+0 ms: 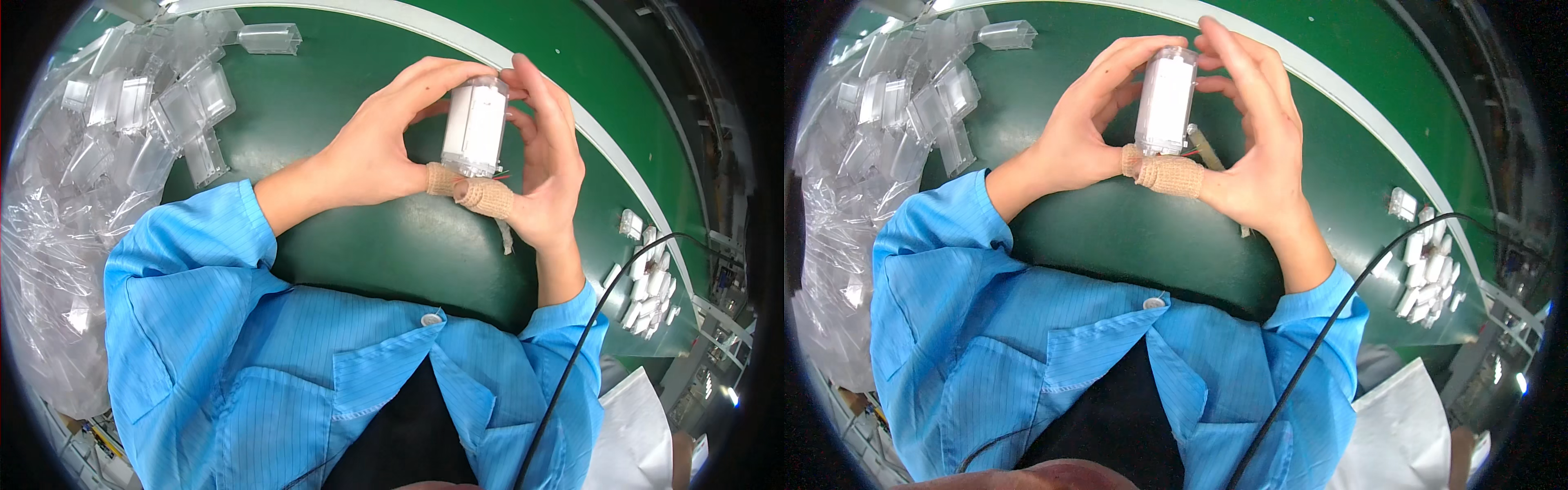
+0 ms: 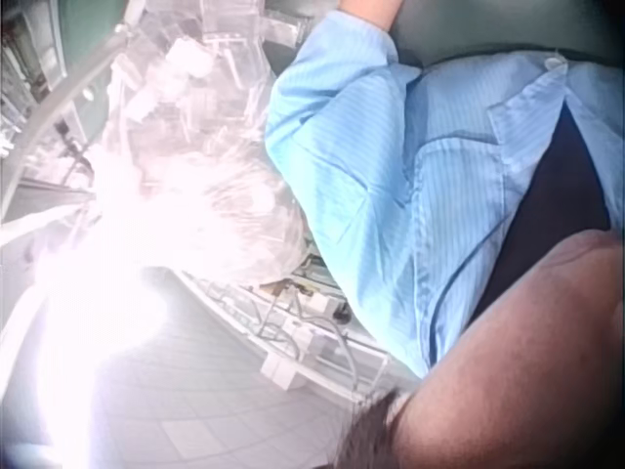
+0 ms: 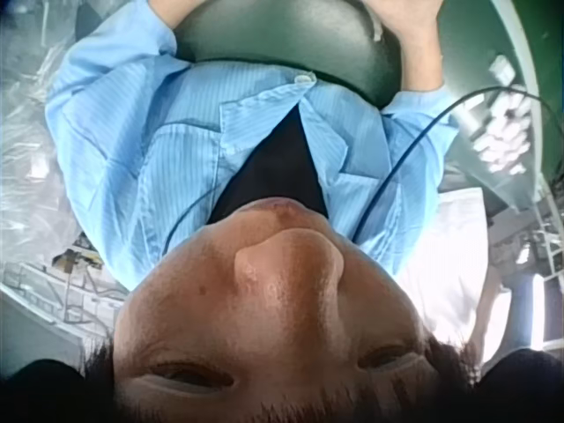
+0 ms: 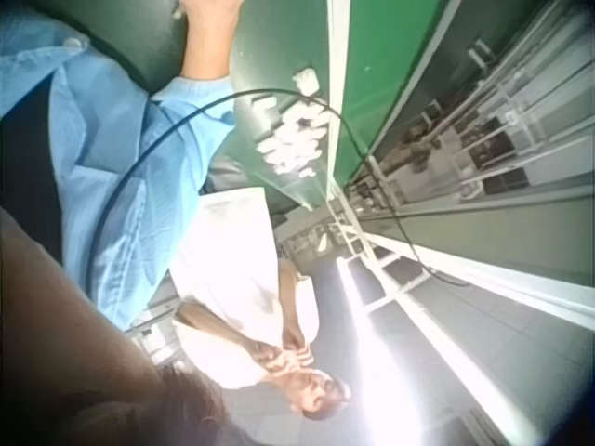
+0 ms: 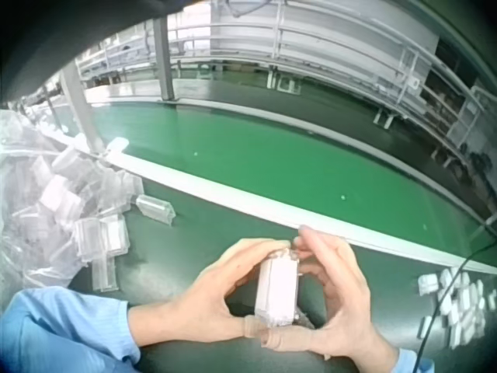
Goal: The person assembles small electronic components into plastic housings using tweezers, connecting red wires to the components.
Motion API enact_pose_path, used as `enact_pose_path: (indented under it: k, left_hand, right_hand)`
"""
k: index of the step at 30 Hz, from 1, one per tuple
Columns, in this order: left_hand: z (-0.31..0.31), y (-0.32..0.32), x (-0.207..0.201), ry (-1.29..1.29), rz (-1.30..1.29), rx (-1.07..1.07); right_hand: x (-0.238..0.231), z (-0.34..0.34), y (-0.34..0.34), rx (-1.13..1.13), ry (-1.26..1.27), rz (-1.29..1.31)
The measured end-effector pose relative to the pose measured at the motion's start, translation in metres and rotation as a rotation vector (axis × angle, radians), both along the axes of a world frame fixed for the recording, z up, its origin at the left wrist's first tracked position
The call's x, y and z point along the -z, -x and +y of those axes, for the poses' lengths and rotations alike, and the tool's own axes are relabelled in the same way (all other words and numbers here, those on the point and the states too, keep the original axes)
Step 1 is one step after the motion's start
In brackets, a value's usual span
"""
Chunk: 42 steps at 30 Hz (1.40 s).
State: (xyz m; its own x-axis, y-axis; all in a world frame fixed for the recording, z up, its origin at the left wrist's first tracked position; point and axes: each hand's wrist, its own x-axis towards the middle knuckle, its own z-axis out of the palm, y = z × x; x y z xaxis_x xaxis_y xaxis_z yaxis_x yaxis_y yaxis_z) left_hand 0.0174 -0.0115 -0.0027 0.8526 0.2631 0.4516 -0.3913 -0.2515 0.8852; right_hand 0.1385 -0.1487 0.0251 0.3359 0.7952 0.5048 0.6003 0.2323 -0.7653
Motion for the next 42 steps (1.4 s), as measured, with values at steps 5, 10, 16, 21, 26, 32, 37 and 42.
enact_pose_path:
  k: [5,10,16,21,26,32,37,42]
  left_hand:
    - [-0.0083,0.0039,0.0036,-0.117,0.001,-0.104]
    - [-0.0095,0.0049,0.0001,-0.298,-0.029,-0.207]
    - [-0.0049,0.0061,0.0025,-0.422,-0.068,-0.208]
    - [-0.0021,0.0075,0.0030,-0.553,-0.121,-0.227]
    - [-0.0023,0.0060,0.0039,-0.556,-0.184,-0.241]
    - [-0.0013,0.0059,0.0007,-0.548,-0.209,-0.237]
    - [-0.0015,0.0072,0.0006,-0.532,-0.210,-0.228]
    - [-0.0009,0.0077,0.0013,-0.503,-0.210,-0.201]
  right_hand:
    - [-0.0064,-0.0012,-0.0005,-0.023,0.094,-0.111]
    - [-0.0037,0.0019,0.0001,0.013,0.036,-0.209]
    - [0.0001,-0.0018,-0.0008,0.034,-0.006,-0.370]
    - [0.0004,-0.0018,0.0006,0.017,-0.037,-0.388]
    - [0.0014,-0.0040,0.0020,-0.017,-0.063,-0.388]
    - [-0.0005,-0.0030,0.0027,-0.026,-0.102,-0.473]
    - [-0.0014,-0.0011,0.0059,-0.034,-0.150,-0.415]
    - [-0.0037,-0.0011,0.0062,-0.032,-0.146,-0.397]
